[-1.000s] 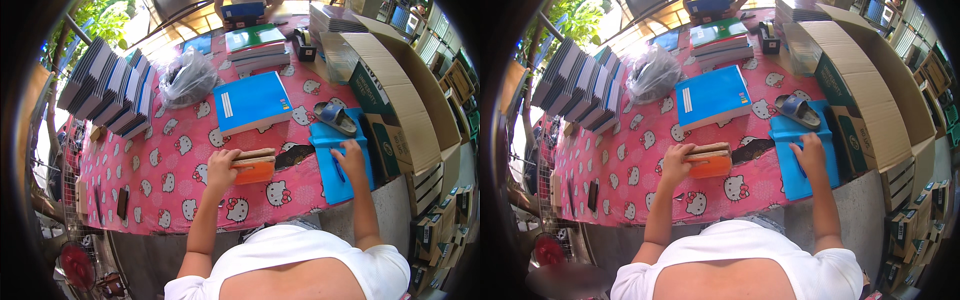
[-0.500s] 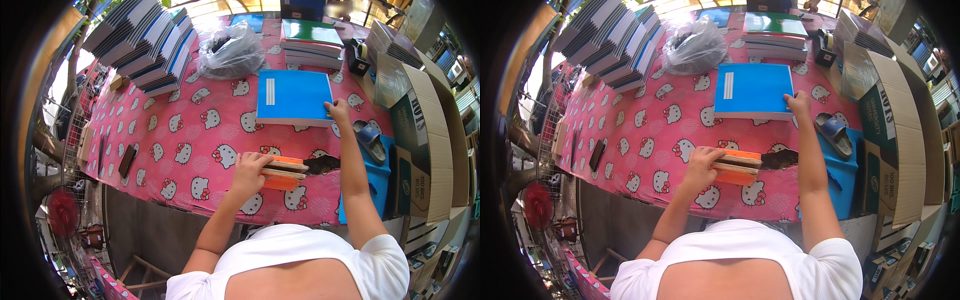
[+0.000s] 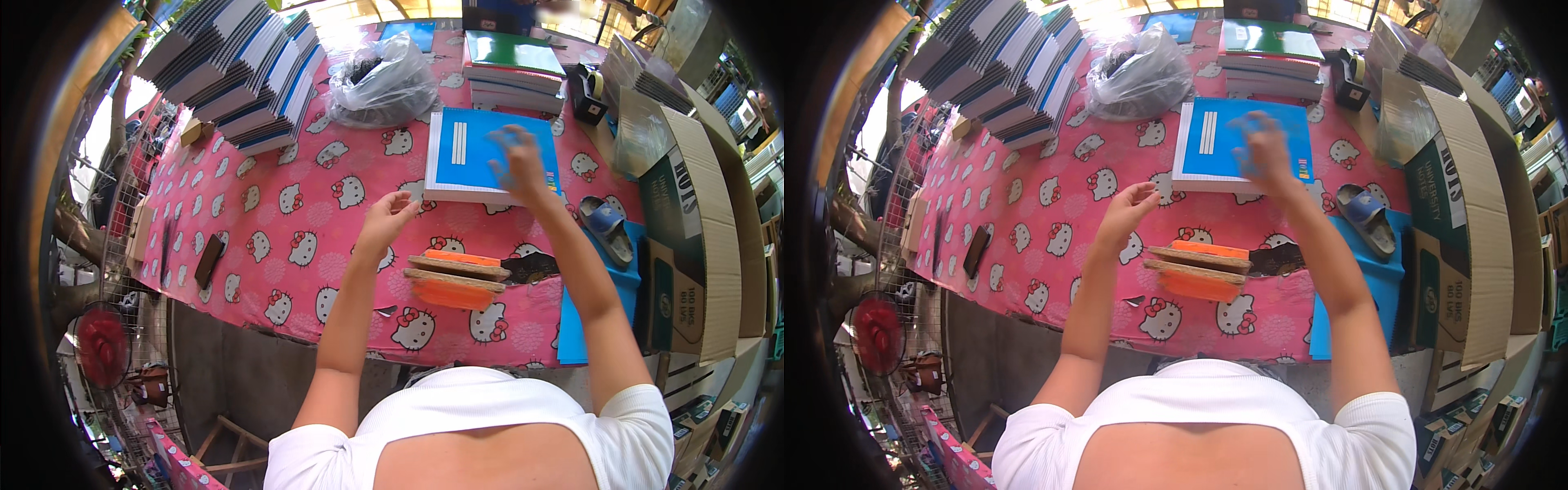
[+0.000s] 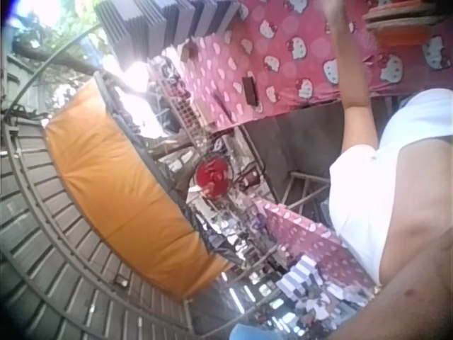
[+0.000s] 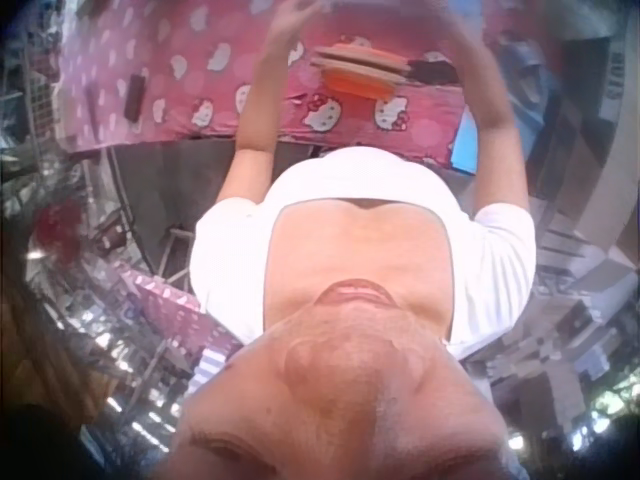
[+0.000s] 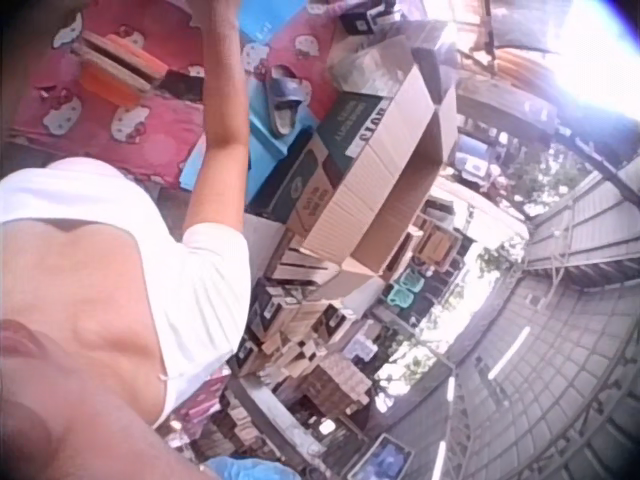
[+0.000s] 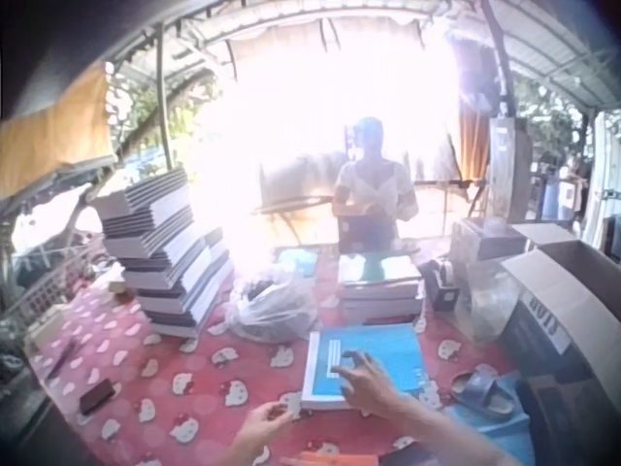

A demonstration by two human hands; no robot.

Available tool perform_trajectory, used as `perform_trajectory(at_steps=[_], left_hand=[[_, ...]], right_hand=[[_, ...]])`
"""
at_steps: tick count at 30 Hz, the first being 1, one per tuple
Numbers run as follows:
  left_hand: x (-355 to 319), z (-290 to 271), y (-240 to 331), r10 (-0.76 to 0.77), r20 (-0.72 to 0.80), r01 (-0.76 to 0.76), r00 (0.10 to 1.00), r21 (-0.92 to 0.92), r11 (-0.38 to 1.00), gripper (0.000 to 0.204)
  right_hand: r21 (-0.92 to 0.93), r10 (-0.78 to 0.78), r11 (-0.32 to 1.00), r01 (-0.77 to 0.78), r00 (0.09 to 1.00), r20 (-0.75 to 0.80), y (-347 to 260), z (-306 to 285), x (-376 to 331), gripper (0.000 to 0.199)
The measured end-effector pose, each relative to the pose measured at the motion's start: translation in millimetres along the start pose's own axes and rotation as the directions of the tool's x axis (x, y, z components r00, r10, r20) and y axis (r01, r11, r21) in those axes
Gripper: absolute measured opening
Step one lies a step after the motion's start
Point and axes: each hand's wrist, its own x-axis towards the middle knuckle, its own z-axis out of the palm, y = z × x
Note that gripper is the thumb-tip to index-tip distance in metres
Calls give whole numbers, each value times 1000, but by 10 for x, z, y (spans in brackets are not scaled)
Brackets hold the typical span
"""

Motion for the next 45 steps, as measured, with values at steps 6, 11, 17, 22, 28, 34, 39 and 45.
perform_trajectory(at_steps=[6,11,17,22,28,34,39,45], left_hand=[[172,148,-340,-101,-19,97,995,-152,984,41],[168,70,-401,-134,25,135,991,-284,949,39],[236,135,-284,-158,20,154,987,-363,919,34],[311,205,-279,-160,31,160,987,-383,910,35],[354,184,-271,-172,30,170,985,-385,907,38],[339,209,-169,-139,-65,97,988,-437,894,49],[548,218,61,-155,-7,108,988,-689,717,56],[1055,415,451,-80,58,98,995,-557,824,36]], right_hand=[[15,-277,951,309,830,483,-769,583,166,35],[51,-244,961,273,742,624,-706,664,428,29],[365,-392,910,195,691,608,-500,609,601,29],[328,-419,906,268,674,608,-476,670,585,35],[192,-339,938,290,647,682,-627,611,555,35],[382,-412,901,205,680,607,-505,532,594,30],[464,-304,882,80,849,432,-355,373,545,29],[531,-362,836,139,867,342,-780,-109,162,35]])
